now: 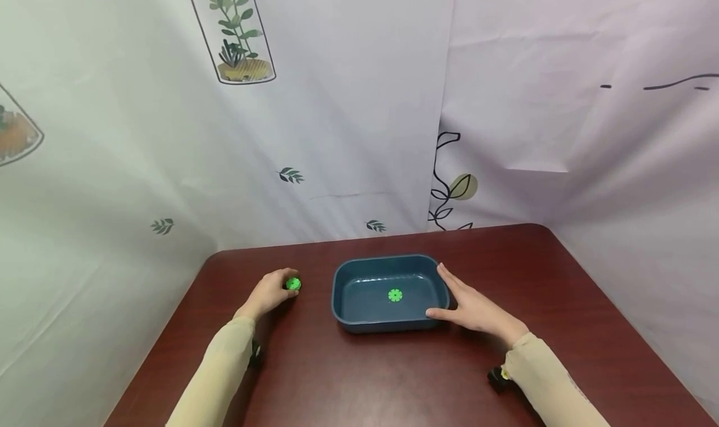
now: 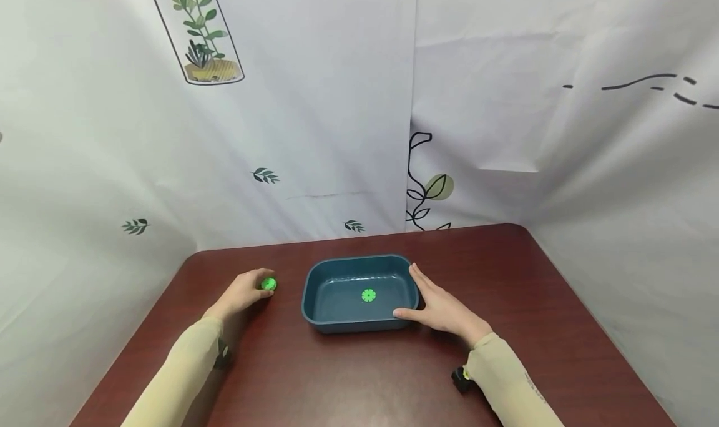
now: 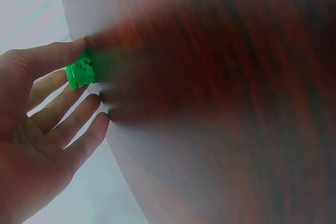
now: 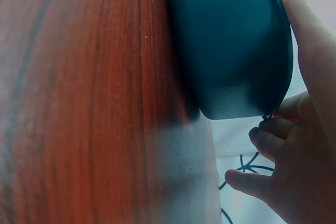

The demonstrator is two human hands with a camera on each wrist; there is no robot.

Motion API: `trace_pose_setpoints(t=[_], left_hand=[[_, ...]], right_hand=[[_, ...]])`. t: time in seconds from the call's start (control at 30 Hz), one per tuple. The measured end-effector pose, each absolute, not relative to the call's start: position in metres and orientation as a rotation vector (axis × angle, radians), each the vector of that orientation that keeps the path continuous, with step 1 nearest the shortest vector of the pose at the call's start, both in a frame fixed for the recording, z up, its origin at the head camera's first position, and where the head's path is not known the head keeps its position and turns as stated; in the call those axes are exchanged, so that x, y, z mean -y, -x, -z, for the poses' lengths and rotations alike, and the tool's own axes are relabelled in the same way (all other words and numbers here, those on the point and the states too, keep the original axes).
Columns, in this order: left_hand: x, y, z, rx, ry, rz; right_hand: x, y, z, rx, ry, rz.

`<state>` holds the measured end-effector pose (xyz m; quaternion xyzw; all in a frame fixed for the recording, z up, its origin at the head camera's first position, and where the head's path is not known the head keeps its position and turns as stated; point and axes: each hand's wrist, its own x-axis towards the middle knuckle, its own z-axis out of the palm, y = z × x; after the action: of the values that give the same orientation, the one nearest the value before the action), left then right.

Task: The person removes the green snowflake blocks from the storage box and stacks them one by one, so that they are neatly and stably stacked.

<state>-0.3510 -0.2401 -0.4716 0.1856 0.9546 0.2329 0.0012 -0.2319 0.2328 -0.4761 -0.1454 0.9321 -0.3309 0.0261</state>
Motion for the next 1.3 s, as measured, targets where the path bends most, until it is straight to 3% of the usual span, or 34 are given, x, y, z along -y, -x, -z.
trace_pose_setpoints(t=[0.37, 0.67, 1.3], left_hand=[[0.242, 0.352, 0.466, -2.928, -0.580, -0.824], [0.229, 0.355, 0.441, -2.890, -0.572, -0.821], [0.133, 0.345, 0.408, -2.941, -0.967, -0.740]], right_hand=[[-0.232, 0.232, 0.478, -2.873, 0.419, 1.035], [-0.231, 0.232, 0.476, -2.871, 0.426, 1.031], [-0.231, 0.232, 0.477, -2.883, 0.425, 1.028]])
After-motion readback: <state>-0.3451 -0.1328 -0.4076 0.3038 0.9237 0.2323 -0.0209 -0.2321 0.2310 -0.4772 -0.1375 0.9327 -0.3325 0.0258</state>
